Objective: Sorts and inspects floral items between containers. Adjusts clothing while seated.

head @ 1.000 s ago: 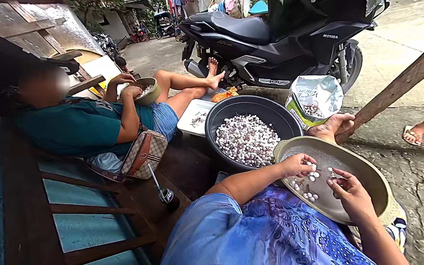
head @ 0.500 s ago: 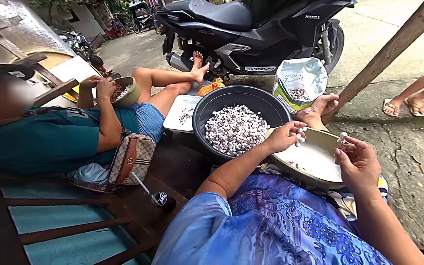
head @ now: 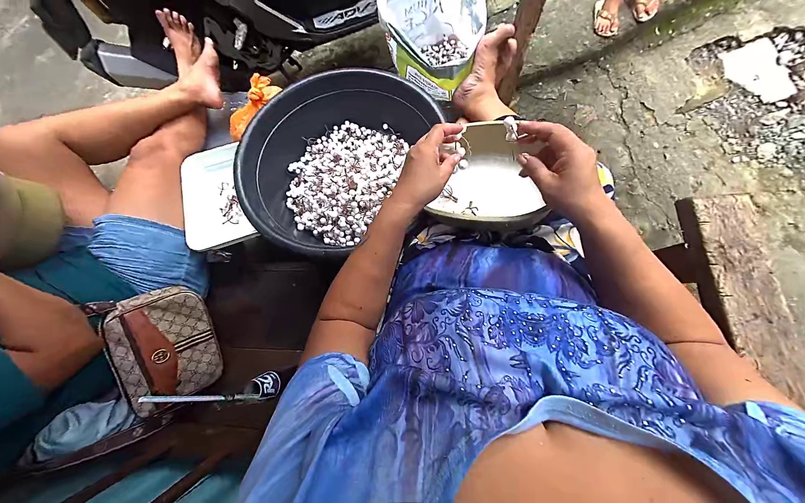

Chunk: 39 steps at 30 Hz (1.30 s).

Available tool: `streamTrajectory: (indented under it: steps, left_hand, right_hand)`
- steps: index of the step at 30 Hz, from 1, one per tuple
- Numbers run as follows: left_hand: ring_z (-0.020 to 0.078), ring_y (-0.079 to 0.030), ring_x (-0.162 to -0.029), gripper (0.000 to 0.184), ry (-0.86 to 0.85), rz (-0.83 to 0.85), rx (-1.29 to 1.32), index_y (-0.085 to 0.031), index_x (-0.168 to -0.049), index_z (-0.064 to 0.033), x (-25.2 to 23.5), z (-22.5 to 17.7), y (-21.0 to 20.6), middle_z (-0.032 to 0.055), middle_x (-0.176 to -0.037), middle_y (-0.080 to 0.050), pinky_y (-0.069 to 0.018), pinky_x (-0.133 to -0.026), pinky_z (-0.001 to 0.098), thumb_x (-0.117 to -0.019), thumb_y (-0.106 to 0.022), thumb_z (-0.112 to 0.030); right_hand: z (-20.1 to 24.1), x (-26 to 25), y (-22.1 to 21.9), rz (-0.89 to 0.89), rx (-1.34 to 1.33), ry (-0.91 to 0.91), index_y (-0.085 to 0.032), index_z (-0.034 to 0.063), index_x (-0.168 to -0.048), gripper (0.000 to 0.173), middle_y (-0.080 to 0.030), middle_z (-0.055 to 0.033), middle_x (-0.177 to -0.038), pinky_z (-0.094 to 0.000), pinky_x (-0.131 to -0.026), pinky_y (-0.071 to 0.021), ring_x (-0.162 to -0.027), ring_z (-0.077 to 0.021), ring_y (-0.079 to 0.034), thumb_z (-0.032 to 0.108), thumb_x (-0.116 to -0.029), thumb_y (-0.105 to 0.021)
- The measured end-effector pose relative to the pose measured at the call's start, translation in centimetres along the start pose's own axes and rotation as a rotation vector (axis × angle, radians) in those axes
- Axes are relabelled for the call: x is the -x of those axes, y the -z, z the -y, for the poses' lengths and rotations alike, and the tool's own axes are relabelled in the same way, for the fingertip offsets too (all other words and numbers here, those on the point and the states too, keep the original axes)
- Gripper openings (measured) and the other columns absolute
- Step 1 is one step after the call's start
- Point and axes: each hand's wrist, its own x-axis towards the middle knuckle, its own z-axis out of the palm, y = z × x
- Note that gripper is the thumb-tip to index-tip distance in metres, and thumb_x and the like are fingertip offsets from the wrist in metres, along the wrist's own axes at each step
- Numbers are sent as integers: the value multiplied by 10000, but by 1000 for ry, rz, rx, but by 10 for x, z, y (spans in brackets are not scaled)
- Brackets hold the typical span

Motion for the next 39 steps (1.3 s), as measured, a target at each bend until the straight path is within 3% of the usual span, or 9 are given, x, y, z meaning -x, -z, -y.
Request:
streamTrajectory:
  steps: [6, 9, 12, 15, 22, 25, 29, 31, 39]
  left_hand:
    - [140, -701, -821, 433, 5, 26, 14, -539, -1432, -39, 9, 7, -1, 159, -1385, -605, -590, -796, 318, -1016, -623, -126]
    - [189, -712, -1010, 310, -31, -49, -58, -645, -1307, -2, 20, 19, 5, 180, -1404, -604, -575, -907, 330, -1040, -570, -141]
    - [250, -687, -1102, 257, -1, -235, -195, -699, -1200, 11, 27, 45, 24, 189, -1294, -660, -553, -968, 376, -1035, -534, -96]
    - [345, -626, -1196, 296, 248, -268, -356, -662, -1280, -2, 32, 82, 53, 216, -1322, -631, -490, -1033, 489, -1021, -545, -83]
    - [586, -161, -1496, 1067, 676, 82, -585, -302, -1622, -325, 42, 145, 46, 233, -1703, -69, -305, -1033, 831, -745, -888, -486]
    - [615, -301, -1422, 1036, 604, 78, -654, -402, -1575, -305, 38, 158, 29, 267, -1665, -193, -385, -945, 834, -693, -942, -367]
    - [544, -502, -1303, 676, 625, 70, -647, -529, -1483, -155, 28, 146, 25, 303, -1565, -363, -453, -999, 711, -858, -780, -217]
    - [522, -522, -1291, 593, 627, 30, -635, -564, -1427, -61, 28, 141, 26, 321, -1522, -406, -465, -1025, 662, -875, -747, -175]
    - [529, -528, -1287, 618, 672, 107, -673, -558, -1443, -73, 27, 149, 35, 362, -1505, -400, -479, -1027, 640, -870, -773, -166]
  right_hand:
    - [4, 17, 4, 234, 182, 41, -577, 6, -1386, 446, -574, -219, -1383, -441, -802, -600, -891, -262, -700, 163, -980, -673]
    - [8, 32, 4, 551, 406, 79, -694, 91, -1282, 408, -716, -151, -1200, -624, -974, -493, -1033, -351, -703, 324, -950, -739]
    - [7, 48, 5, 586, 519, 133, -762, 131, -1117, 199, -760, -93, -966, -604, -949, -503, -914, -310, -727, 181, -925, -764]
    - [17, 53, 18, 602, 514, 122, -764, 132, -1080, 149, -755, -89, -939, -589, -918, -517, -888, -301, -725, 154, -934, -749]
    - [30, 51, 27, 730, 495, 17, -736, 142, -1190, 243, -751, -99, -1001, -596, -894, -525, -914, -307, -717, 250, -973, -710]
    - [36, 44, 23, 792, 473, -67, -661, 102, -1329, 361, -714, -158, -1195, -608, -1007, -466, -1090, -357, -684, 276, -1013, -646]
    - [44, 43, 26, 828, 461, -114, -595, 97, -1406, 420, -659, -189, -1305, -615, -1051, -427, -1185, -388, -637, 276, -1027, -621]
    - [41, 43, 26, 818, 454, -111, -597, 100, -1405, 424, -656, -191, -1308, -621, -1037, -436, -1173, -395, -641, 276, -1021, -633]
    - [42, 28, 29, 782, 366, -9, -623, 83, -1369, 403, -615, -200, -1353, -625, -966, -482, -1102, -399, -658, 247, -1004, -666]
